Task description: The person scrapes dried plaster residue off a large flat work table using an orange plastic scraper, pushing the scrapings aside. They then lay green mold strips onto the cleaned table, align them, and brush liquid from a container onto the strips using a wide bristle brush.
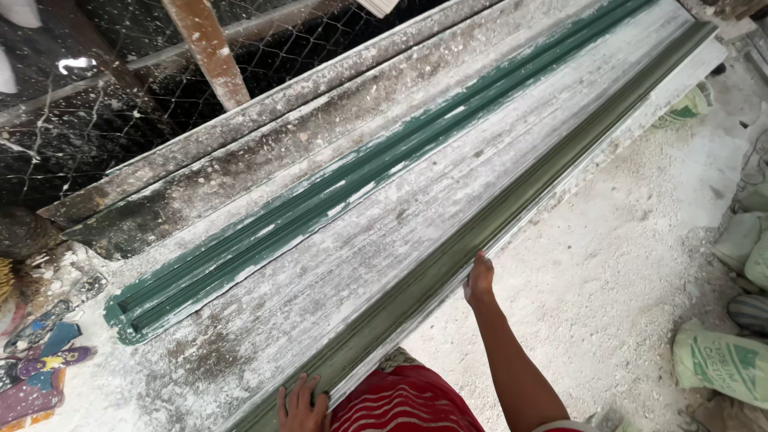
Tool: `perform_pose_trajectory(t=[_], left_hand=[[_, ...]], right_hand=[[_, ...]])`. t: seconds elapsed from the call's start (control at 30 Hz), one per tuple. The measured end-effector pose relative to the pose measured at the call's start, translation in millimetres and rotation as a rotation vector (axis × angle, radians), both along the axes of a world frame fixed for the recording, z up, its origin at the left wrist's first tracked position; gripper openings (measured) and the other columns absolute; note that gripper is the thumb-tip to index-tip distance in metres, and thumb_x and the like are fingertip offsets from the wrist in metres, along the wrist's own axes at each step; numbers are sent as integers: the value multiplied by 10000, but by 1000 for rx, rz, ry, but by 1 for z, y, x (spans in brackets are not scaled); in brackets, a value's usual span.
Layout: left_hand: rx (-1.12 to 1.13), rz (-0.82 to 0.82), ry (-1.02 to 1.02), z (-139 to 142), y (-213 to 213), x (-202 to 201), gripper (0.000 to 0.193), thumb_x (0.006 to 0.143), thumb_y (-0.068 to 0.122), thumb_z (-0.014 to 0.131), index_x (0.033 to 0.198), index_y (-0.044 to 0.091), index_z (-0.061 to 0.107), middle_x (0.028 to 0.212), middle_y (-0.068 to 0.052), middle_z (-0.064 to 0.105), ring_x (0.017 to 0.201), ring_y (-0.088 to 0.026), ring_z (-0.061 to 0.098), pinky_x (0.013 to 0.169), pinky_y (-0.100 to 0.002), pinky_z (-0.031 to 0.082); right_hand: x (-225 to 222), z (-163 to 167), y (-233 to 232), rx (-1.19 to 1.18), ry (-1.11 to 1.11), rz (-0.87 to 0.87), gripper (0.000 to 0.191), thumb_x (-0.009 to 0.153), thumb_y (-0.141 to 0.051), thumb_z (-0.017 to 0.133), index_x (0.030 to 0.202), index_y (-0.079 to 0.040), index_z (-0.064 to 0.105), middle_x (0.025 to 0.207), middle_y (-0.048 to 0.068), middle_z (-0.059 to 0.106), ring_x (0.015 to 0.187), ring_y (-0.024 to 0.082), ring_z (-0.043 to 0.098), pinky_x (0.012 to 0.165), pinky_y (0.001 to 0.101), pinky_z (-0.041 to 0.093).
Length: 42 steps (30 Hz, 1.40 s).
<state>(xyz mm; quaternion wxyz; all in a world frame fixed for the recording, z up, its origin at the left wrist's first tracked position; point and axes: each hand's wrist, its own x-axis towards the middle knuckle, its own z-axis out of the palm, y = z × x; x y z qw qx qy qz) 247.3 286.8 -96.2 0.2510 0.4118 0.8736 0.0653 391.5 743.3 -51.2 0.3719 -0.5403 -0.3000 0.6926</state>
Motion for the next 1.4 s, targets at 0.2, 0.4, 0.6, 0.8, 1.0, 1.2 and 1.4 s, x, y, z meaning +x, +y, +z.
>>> perform_pose_trajectory(t=[0.2, 0.4, 0.6, 0.8, 1.0, 1.2, 1.4], left_hand=[[338, 43, 187, -9, -44, -36, 326, 639, 292, 851, 875, 139, 686, 1468, -141, 543, 1389, -316, 453, 1185, -709, 202], [147, 10, 174, -10, -58, -51, 258, 704, 272, 873, 871, 172, 703, 1522, -127, 492, 1418, -322, 422, 1199, -729, 173], [285, 65, 261, 1, -5, -15, 304, 673, 258, 858, 892, 169, 668, 1520, -84, 528, 1403, -283, 462, 1195, -683, 251], [204, -2, 243, 23, 20, -16, 388, 765, 455, 802, 953, 155, 642, 1512, -105, 489, 1392, -302, 432, 1142, -689, 255], [206, -54, 257, 36, 17, -17, 452, 827, 525, 722, 1099, 172, 644, 1543, -114, 440, 1423, -305, 396, 1148, -682, 253], [136, -23, 164, 52, 28, -29, 856, 808, 570, 695, 1542, 241, 405, 1668, -152, 194, 1519, -362, 169, 1151, -704, 152], [106, -6, 89, 56, 27, -35, 972, 813, 616, 692, 1600, 209, 292, 1681, -179, 94, 1534, -413, 65, 1158, -720, 65]], right_hand=[[-9, -16, -42, -149, -18, 52, 708, 1069, -455, 459, 1591, -127, 111, 1619, 118, 203, 1471, 326, 276, 1192, 643, 231], [-9, -17, -60, -28, 133, 192, 620, 1046, -461, 464, 1456, -5, 375, 1486, 218, 466, 1324, 388, 497, 1077, 674, 381], [3, 8, -5, 8, 14, 236, 484, 1056, -457, 461, 1243, -17, 538, 1145, 164, 643, 976, 261, 659, 842, 465, 605], [42, 25, 17, -69, -429, 491, 548, 1072, -467, 384, 822, -10, 553, 621, 117, 662, 519, 193, 618, 511, 335, 561], [80, -1, -51, -59, -318, 419, 375, 1065, -395, 465, 938, -48, 528, 791, 132, 671, 611, 200, 623, 557, 349, 542], [108, -26, -117, -247, -378, 376, 380, 1008, -331, 526, 1256, -47, 571, 1130, 126, 688, 933, 247, 674, 792, 413, 548], [99, -42, -145, -293, -374, 395, 448, 1000, -297, 527, 1368, -41, 525, 1212, 138, 688, 1016, 277, 682, 868, 437, 551]])
